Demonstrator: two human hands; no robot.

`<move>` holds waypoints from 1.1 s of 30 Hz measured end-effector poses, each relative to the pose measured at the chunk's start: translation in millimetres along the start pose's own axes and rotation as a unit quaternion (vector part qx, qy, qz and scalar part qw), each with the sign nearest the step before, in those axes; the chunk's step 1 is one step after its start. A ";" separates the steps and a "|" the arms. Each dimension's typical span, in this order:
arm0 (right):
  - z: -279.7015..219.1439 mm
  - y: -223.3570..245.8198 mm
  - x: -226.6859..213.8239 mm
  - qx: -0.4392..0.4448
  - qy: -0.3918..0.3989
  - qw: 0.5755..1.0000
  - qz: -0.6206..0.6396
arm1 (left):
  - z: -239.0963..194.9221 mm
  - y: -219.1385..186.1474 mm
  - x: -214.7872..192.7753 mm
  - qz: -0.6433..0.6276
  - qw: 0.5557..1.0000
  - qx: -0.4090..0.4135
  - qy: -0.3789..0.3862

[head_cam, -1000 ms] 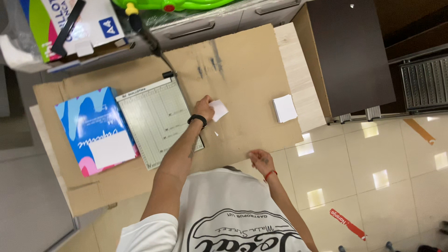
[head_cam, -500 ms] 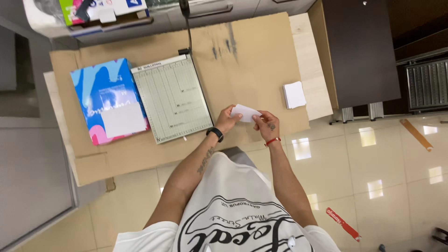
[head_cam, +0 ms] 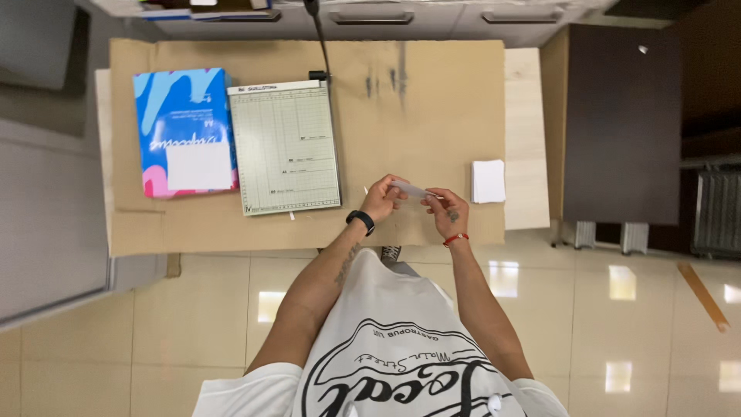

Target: The person uses a paper guillotine to cut white sheets of paper into smaller rectangles. They repeatedly place a sheet on the cutting mat, align it, and pull the lever to make a cut, then stack the cut pieces on the table.

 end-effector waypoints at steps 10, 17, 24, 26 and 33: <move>37.8 -33.6 2.6 -0.008 0.096 0.995 -0.034 | 7.6 41.6 9.0 -0.044 0.997 -0.006 -0.065; 45.5 -54.6 23.0 0.030 0.122 0.992 -0.009 | 12.8 73.3 7.5 -0.045 0.997 -0.043 -0.054; 45.3 -59.7 17.5 0.054 0.148 0.987 0.035 | 17.6 82.4 11.5 -0.070 0.994 -0.068 -0.056; 47.0 -61.1 18.3 0.053 0.153 0.986 0.037 | 16.6 79.8 12.4 -0.076 0.993 -0.069 -0.053; 53.0 -71.9 22.9 0.044 0.188 0.981 0.024 | 21.7 77.2 23.8 -0.094 0.993 -0.055 -0.046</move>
Point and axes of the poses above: each hand's wrist, its own z-axis towards the middle knuckle, its own x-axis out of the palm, y = z × x, the point moved 10 cm from there along z, towards the middle knuckle, and after that the axes turned 12 degrees about -z, right-handed, at the moved point
